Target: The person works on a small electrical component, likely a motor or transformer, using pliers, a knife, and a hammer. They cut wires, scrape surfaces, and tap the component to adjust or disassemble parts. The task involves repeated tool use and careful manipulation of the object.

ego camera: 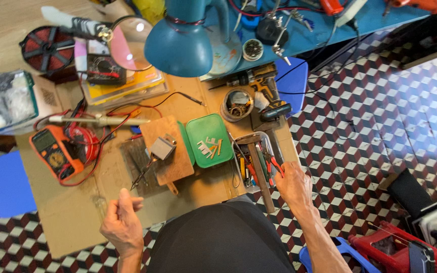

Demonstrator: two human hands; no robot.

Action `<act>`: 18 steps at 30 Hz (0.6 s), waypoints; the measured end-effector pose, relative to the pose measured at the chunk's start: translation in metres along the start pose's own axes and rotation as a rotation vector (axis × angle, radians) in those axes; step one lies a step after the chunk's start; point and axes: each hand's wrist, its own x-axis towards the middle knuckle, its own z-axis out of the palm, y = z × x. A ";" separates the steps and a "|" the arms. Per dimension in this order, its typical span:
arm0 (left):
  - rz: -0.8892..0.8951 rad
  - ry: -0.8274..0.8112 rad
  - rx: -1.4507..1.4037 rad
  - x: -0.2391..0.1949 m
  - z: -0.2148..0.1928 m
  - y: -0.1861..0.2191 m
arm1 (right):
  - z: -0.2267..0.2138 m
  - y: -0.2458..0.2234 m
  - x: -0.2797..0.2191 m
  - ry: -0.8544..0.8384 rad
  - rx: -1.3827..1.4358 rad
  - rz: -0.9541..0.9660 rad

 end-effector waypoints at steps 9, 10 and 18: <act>0.133 -1.002 -0.280 -0.019 0.130 0.114 | -0.095 -0.061 -0.062 -0.070 0.801 0.245; 0.048 -1.080 -0.420 -0.018 0.145 0.120 | -0.096 -0.073 -0.069 -0.070 0.836 0.231; -0.424 -1.097 -0.755 -0.010 0.150 0.080 | -0.027 -0.149 -0.097 -0.196 1.245 0.144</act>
